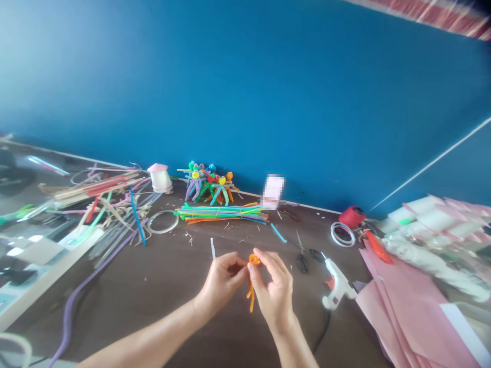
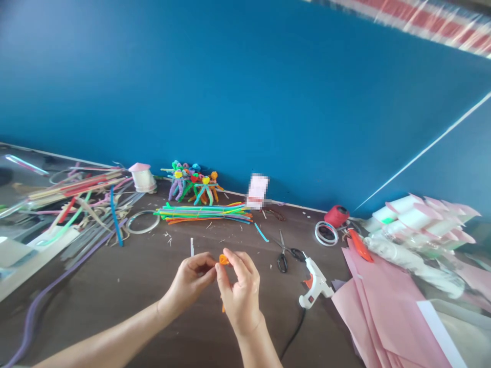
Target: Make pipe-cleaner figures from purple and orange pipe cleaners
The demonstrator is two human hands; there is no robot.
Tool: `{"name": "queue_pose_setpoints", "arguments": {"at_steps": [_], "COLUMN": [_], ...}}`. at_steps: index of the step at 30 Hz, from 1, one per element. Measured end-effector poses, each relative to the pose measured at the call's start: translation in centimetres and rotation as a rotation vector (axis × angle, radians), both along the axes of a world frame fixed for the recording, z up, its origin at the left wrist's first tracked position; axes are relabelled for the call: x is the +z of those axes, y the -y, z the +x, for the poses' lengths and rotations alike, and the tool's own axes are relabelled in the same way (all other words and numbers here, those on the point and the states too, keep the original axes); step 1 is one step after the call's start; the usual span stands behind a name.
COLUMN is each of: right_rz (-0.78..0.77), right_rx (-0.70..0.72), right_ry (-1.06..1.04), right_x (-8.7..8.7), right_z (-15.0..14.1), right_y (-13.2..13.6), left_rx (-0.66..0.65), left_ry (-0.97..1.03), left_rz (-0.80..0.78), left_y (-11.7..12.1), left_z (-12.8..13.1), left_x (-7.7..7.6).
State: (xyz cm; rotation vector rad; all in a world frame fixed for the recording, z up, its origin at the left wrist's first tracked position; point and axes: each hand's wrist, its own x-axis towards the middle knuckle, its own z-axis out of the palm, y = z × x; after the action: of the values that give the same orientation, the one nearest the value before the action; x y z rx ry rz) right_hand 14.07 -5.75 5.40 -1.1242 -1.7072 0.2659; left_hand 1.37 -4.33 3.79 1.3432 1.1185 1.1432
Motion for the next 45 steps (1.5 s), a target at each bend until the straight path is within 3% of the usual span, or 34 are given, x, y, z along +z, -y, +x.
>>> {"name": "queue_pose_setpoints", "arguments": {"at_steps": [9, 15, 18, 23, 31, 39, 45], "right_rz": [-0.079, -0.202, -0.388, -0.799, -0.932, -1.276, -1.304], "right_rx": [0.017, -0.048, -0.028, 0.201, 0.226, 0.409, 0.402], "right_ry": [0.012, -0.057, -0.178, -0.373, -0.530, -0.840, -0.947], "right_x": [-0.1, -2.1, -3.5, -4.7, -5.5, -4.1, -4.2], "right_z": [0.0, 0.4, 0.2, -0.6, -0.8, -0.1, 0.8], "right_y": [-0.6, -0.9, -0.6, -0.3, -0.8, -1.0, -0.9], "left_rx": [-0.018, -0.038, -0.011, -0.061, -0.146, -0.051, 0.081], "left_ry": [0.036, 0.273, 0.460, 0.635, 0.632, 0.579, 0.750], "left_rz": [-0.085, -0.315, -0.447, -0.494, -0.647, -0.604, -0.641], "left_y": [-0.5, -1.6, -2.1, -2.6, -2.7, -3.4, -4.5], "left_z": [0.1, -0.3, -1.1, -2.0, -2.2, -1.8, -1.9], "left_x": [-1.2, -2.2, -2.5, -2.7, -2.6, -2.6, -2.5]}}
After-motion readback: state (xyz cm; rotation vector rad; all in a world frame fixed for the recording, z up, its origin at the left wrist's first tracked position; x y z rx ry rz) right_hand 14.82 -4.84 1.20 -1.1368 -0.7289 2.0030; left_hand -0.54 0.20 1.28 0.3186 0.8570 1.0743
